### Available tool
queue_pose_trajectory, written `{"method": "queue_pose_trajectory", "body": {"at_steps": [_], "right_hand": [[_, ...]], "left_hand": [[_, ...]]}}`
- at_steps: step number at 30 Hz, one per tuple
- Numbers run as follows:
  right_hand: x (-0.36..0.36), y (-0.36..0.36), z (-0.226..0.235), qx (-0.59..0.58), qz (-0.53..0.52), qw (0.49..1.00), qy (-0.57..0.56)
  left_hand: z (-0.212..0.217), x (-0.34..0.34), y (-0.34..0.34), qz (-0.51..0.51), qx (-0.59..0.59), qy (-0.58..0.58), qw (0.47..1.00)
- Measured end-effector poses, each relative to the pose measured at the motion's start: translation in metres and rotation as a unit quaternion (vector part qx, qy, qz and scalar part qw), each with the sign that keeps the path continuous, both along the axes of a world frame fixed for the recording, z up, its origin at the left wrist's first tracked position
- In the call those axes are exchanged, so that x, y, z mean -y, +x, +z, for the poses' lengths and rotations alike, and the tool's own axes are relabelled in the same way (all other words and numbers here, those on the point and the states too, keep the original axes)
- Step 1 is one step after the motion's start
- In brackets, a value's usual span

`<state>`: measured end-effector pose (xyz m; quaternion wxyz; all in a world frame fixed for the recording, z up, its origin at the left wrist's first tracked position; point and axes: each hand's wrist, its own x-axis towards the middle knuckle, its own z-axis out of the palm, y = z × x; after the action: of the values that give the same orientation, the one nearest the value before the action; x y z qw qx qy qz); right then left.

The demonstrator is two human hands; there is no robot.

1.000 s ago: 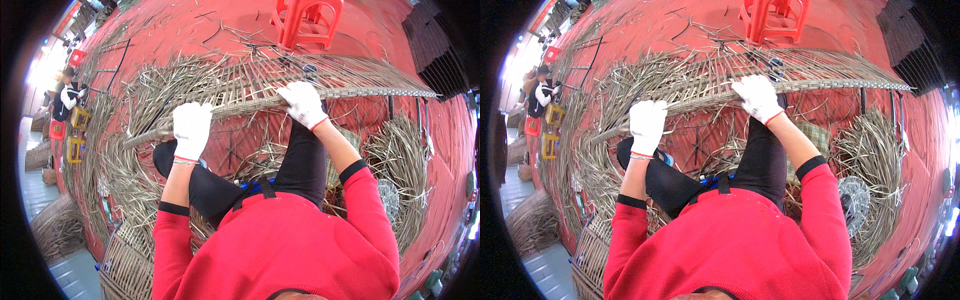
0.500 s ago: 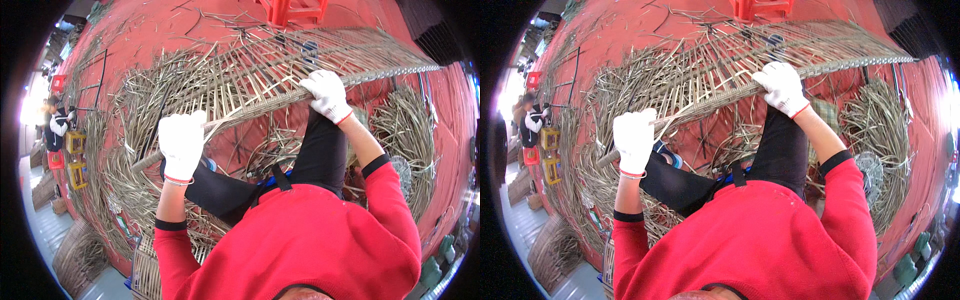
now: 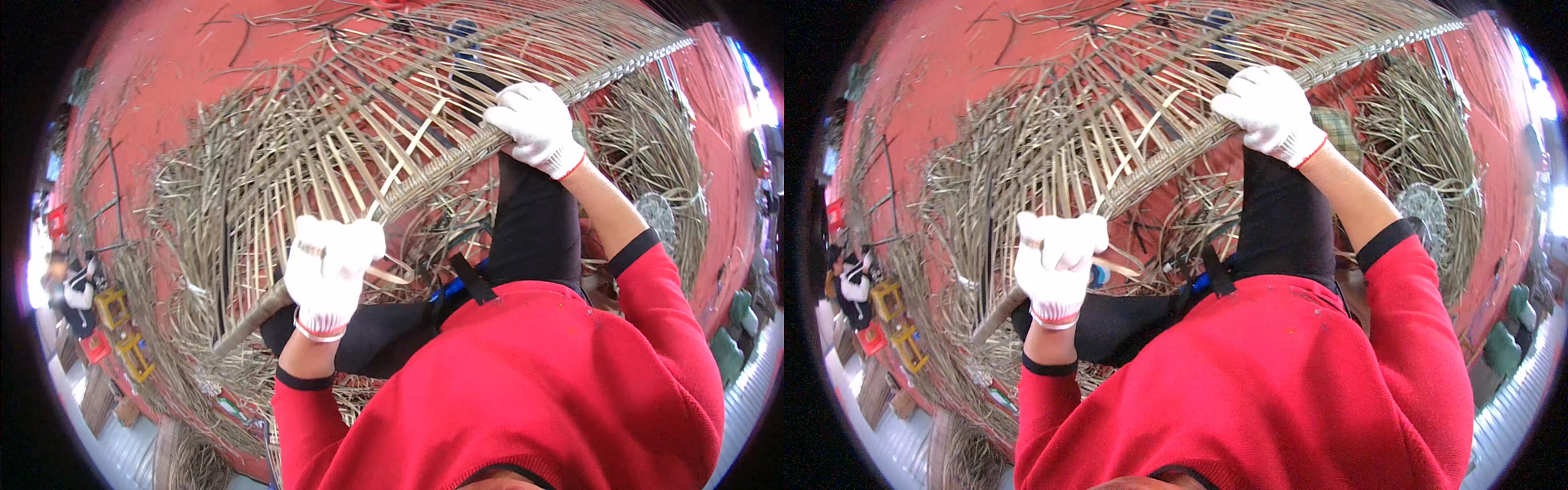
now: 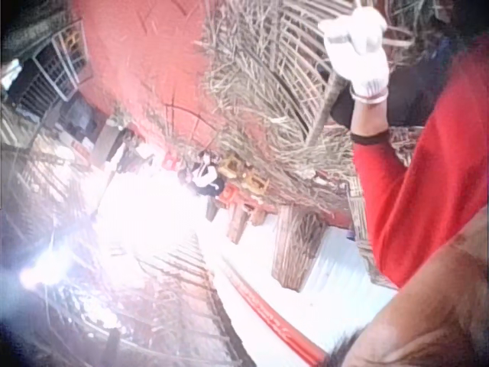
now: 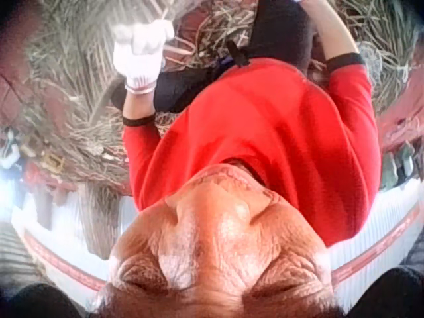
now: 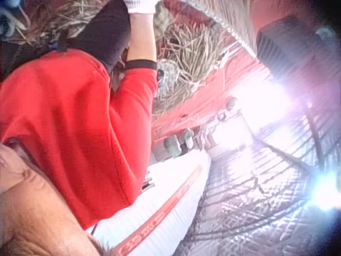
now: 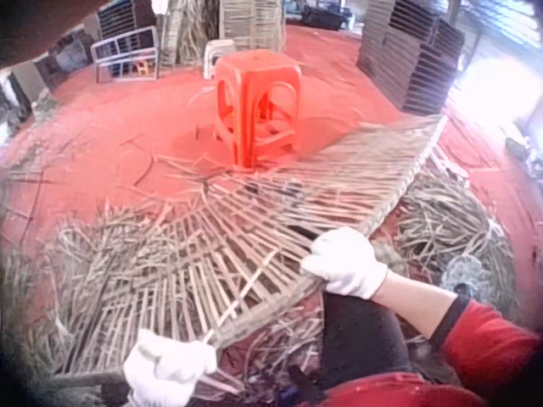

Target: The person weaves thin dried plant strips into a large circular basket frame using both hands. They repeatedly thread and pull the strips through the existing weave to build up the basket wall.

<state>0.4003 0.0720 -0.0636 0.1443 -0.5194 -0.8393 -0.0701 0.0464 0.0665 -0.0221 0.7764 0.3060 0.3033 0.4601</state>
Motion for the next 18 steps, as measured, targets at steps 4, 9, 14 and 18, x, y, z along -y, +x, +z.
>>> {"method": "queue_pose_trajectory", "body": {"at_steps": [4,9,14,18], "right_hand": [[-0.001,-0.003,0.000,0.005,-0.003,1.000,0.006],[-0.003,-0.008,0.002,0.024,0.001,1.000,0.001],[-0.005,-0.010,-0.001,-0.006,-0.001,1.000,0.002],[-0.002,-0.011,-0.005,-0.008,-0.009,1.000,0.007]], "left_hand": [[0.008,0.002,-0.006,-0.002,0.069,-0.072,0.995],[0.007,-0.004,-0.021,-0.014,0.129,-0.056,0.990],[-0.003,-0.010,-0.023,0.025,0.080,-0.031,0.996],[-0.021,-0.018,-0.037,0.092,-0.028,0.091,0.991]]}}
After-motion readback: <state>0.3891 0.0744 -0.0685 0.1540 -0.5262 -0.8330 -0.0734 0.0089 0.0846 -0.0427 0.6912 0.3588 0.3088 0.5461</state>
